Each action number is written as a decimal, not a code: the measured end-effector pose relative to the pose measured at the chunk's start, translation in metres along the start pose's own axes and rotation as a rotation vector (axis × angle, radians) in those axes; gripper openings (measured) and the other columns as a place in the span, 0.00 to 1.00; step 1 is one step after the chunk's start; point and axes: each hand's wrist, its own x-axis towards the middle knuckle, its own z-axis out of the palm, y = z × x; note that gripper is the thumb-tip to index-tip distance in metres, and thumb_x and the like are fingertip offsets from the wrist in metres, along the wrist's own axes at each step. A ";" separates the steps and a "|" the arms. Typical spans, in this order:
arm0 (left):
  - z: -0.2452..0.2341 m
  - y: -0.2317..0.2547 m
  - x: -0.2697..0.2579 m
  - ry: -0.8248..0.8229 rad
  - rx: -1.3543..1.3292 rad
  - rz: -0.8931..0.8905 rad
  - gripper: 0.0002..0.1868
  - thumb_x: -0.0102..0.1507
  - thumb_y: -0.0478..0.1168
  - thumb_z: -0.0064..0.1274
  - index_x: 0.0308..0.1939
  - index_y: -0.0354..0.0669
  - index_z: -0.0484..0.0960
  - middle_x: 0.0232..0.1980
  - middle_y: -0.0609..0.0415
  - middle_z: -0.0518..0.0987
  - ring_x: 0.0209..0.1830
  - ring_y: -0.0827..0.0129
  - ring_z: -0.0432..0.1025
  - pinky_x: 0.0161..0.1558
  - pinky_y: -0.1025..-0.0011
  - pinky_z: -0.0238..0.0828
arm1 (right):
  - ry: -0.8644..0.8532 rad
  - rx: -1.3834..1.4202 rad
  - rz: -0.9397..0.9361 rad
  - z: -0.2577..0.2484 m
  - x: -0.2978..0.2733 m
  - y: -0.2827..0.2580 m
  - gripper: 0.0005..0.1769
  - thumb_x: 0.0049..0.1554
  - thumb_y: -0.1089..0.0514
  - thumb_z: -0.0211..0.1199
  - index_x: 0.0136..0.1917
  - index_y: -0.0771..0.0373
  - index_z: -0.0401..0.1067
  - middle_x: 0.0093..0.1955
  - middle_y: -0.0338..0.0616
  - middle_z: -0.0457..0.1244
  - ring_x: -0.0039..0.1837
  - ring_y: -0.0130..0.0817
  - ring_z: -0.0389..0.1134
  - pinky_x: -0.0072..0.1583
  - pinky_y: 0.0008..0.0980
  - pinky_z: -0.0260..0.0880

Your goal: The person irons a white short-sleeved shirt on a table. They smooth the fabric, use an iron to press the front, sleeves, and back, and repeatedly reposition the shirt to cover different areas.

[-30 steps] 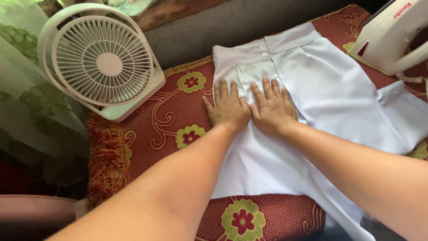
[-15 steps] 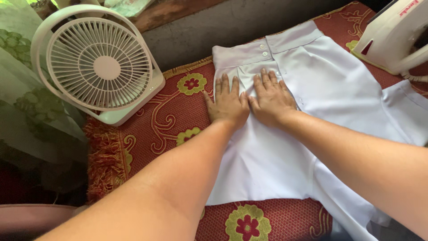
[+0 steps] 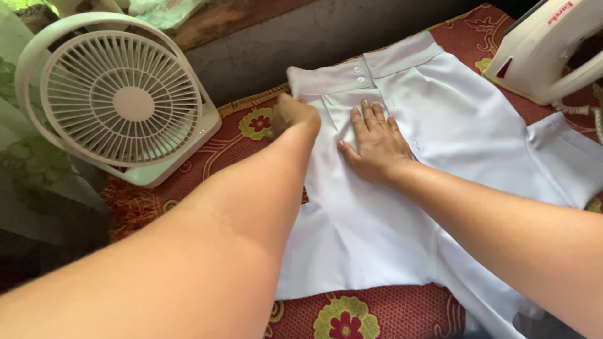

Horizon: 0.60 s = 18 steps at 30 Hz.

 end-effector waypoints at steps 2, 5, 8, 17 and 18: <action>0.005 0.001 0.005 0.045 -0.063 -0.028 0.17 0.70 0.51 0.47 0.59 0.53 0.77 0.63 0.53 0.77 0.66 0.59 0.70 0.67 0.48 0.58 | 0.009 0.001 -0.019 -0.001 0.002 0.002 0.47 0.62 0.34 0.44 0.82 0.63 0.39 0.85 0.54 0.32 0.85 0.50 0.27 0.79 0.49 0.29; 0.014 0.005 0.003 0.408 0.114 0.153 0.34 0.53 0.51 0.58 0.64 0.53 0.71 0.68 0.49 0.68 0.67 0.53 0.62 0.61 0.40 0.53 | 0.036 0.008 -0.039 -0.001 0.004 0.004 0.47 0.62 0.35 0.45 0.82 0.65 0.40 0.85 0.56 0.32 0.85 0.51 0.28 0.79 0.49 0.30; 0.027 0.013 -0.006 0.125 0.161 0.624 0.21 0.66 0.41 0.47 0.64 0.58 0.74 0.68 0.58 0.71 0.77 0.61 0.59 0.73 0.49 0.52 | 0.097 0.039 -0.059 0.001 0.002 0.007 0.46 0.62 0.37 0.48 0.81 0.68 0.41 0.85 0.60 0.36 0.85 0.54 0.32 0.78 0.49 0.34; 0.057 0.044 -0.003 -0.261 0.458 0.756 0.32 0.70 0.54 0.29 0.79 0.57 0.54 0.83 0.61 0.47 0.84 0.61 0.38 0.76 0.36 0.17 | 0.141 0.112 -0.142 -0.007 -0.027 0.007 0.43 0.59 0.45 0.55 0.78 0.71 0.48 0.81 0.66 0.44 0.82 0.61 0.39 0.78 0.50 0.38; 0.060 0.044 -0.002 -0.265 0.456 0.754 0.32 0.69 0.53 0.29 0.78 0.58 0.52 0.83 0.61 0.45 0.83 0.61 0.37 0.75 0.36 0.18 | 0.120 0.096 -0.131 -0.007 -0.030 0.007 0.44 0.59 0.44 0.54 0.79 0.71 0.48 0.81 0.65 0.44 0.82 0.60 0.39 0.78 0.50 0.38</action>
